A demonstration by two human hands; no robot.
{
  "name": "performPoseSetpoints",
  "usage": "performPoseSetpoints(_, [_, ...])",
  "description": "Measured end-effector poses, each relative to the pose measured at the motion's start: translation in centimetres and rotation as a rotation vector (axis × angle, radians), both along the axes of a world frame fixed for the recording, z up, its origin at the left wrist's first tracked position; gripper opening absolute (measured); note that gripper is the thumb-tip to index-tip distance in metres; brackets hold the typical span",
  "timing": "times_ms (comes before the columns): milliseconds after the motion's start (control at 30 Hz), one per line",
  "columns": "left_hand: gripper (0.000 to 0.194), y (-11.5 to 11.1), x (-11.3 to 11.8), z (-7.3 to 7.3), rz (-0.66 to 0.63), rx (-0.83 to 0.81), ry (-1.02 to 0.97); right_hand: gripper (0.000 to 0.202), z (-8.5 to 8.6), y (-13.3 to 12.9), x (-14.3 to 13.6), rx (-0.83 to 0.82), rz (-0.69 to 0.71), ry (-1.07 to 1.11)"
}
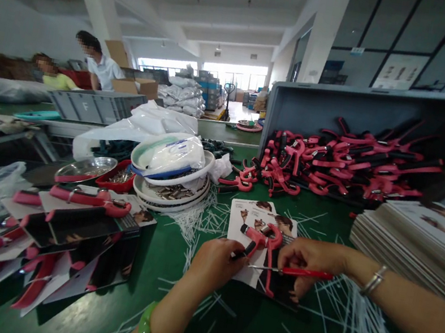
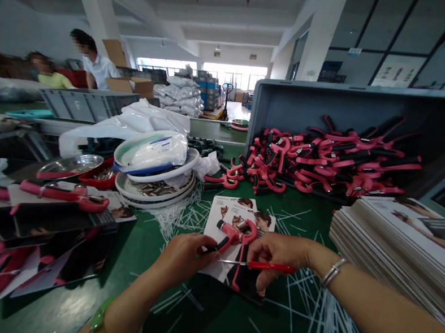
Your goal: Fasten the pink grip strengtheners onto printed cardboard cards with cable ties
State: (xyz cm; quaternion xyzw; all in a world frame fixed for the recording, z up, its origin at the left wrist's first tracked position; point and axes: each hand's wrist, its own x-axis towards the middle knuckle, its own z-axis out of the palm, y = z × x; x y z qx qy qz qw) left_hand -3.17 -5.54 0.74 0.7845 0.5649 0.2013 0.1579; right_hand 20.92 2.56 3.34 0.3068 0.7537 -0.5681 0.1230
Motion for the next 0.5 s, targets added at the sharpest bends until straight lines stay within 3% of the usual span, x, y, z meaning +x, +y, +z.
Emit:
performPoseSetpoints(167, [0.028,0.2,-0.2,-0.5,-0.003,-0.007,-0.078,0.054,2.0,0.0,-1.1,0.178,0.074,-0.11])
performPoseSetpoints(500, [0.029,0.6,-0.7,-1.2,0.01,-0.051,-0.187,0.057,3.7,-0.1,-2.6,0.191,0.085,-0.218])
